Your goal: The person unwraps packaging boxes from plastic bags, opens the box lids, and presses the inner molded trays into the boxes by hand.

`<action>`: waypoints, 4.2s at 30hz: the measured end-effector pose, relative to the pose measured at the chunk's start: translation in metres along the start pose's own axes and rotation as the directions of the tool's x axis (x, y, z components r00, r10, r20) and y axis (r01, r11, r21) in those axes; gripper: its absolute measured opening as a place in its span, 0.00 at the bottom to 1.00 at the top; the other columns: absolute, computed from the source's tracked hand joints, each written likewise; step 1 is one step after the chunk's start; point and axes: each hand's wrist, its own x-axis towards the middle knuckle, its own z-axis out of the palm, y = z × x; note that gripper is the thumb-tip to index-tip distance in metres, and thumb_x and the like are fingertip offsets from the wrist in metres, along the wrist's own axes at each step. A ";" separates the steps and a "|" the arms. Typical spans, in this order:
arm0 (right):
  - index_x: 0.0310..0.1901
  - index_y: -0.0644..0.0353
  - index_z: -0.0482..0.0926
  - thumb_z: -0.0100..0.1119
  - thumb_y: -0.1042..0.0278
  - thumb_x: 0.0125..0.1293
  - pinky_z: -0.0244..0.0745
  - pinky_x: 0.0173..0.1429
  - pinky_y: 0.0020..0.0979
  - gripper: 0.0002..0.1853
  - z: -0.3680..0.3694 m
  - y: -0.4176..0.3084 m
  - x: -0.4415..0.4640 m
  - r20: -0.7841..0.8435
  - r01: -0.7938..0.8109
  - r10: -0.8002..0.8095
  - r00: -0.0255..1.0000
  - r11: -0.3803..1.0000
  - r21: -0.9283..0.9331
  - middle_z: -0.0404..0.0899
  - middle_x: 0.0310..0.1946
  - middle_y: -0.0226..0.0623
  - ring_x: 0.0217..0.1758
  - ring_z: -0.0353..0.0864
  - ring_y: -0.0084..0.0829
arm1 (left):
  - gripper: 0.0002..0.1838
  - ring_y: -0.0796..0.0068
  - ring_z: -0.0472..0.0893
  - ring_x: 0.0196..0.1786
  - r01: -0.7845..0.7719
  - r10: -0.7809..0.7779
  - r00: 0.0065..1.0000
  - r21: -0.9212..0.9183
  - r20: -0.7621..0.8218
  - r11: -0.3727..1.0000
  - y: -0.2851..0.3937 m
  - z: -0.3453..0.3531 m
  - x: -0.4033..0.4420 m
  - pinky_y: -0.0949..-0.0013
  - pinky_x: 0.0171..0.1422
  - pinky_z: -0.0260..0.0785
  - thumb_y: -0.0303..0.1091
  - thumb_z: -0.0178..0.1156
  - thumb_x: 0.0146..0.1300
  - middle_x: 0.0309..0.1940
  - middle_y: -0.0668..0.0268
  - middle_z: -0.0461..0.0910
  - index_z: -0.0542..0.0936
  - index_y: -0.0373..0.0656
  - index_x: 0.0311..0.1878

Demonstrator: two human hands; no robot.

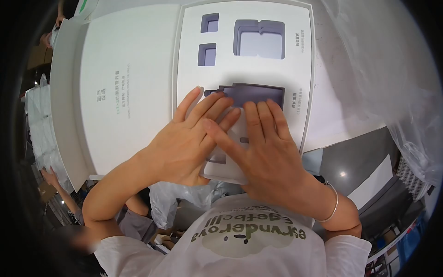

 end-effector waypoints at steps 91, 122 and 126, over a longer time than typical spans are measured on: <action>0.75 0.62 0.52 0.73 0.40 0.40 0.60 0.65 0.52 0.62 -0.007 -0.015 -0.014 -0.098 0.254 -0.291 0.952 0.926 -0.280 0.69 0.61 0.59 0.61 0.69 0.56 | 0.58 0.38 0.56 0.74 -0.206 0.242 0.947 0.179 -0.210 0.962 0.004 0.030 -0.007 0.28 0.74 0.36 0.63 0.69 0.33 0.67 0.33 0.60 0.68 0.25 0.62; 0.77 0.59 0.47 0.74 0.39 0.39 0.58 0.70 0.51 0.66 -0.013 -0.022 -0.011 -0.033 0.236 -0.255 0.966 0.931 -0.279 0.64 0.67 0.57 0.69 0.65 0.55 | 0.65 0.33 0.55 0.74 -0.245 0.282 0.940 0.193 -0.191 0.950 -0.002 0.037 0.001 0.29 0.76 0.31 0.75 0.64 0.36 0.64 0.28 0.62 0.67 0.14 0.57; 0.77 0.62 0.42 0.66 0.40 0.57 0.53 0.72 0.53 0.58 -0.038 -0.056 -0.013 0.080 0.166 -0.151 0.985 0.962 -0.218 0.56 0.71 0.62 0.71 0.60 0.58 | 0.64 0.33 0.55 0.74 -0.245 0.279 0.942 0.184 -0.187 0.952 -0.002 0.035 0.000 0.29 0.76 0.31 0.75 0.64 0.36 0.64 0.29 0.62 0.67 0.14 0.57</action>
